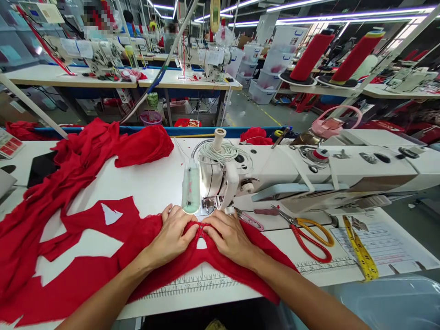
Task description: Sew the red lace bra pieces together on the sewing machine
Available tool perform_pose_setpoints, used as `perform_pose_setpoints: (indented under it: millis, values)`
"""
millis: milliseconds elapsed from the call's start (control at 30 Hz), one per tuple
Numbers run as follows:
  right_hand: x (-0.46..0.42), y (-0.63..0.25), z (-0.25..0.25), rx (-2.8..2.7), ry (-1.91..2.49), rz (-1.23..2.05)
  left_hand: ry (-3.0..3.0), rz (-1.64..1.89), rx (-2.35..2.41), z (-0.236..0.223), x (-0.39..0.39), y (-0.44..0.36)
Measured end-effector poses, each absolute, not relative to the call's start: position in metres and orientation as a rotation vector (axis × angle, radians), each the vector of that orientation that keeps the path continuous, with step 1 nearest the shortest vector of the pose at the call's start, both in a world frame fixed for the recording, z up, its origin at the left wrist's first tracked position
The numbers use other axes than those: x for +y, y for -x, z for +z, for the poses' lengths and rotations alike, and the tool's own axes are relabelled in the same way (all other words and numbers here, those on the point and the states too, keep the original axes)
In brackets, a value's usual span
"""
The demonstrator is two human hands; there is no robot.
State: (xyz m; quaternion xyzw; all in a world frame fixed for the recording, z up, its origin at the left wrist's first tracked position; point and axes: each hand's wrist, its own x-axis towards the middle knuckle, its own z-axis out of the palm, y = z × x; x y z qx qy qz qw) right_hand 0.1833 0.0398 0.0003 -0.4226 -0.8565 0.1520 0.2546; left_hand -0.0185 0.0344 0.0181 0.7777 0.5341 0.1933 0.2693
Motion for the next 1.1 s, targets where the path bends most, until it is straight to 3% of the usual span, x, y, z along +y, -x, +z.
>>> perform_pose_setpoints:
  millis: [367,567,767,1100]
  values:
    - [0.045,-0.18,-0.005,-2.321,1.332,0.248,-2.409,0.639,1.539,0.003,0.033,0.012]
    - [0.042,-0.183,-0.006,-2.235,1.087,-0.05,-2.523,0.755,1.688,0.001,0.032,0.014]
    - [0.035,-0.183,-0.003,-2.314,0.914,0.22,-2.847,0.759,1.359,-0.003,0.026,0.013]
    - [0.03,-0.196,-0.006,-2.36,1.049,0.295,-2.584,0.73,1.39,-0.01,0.005,0.031]
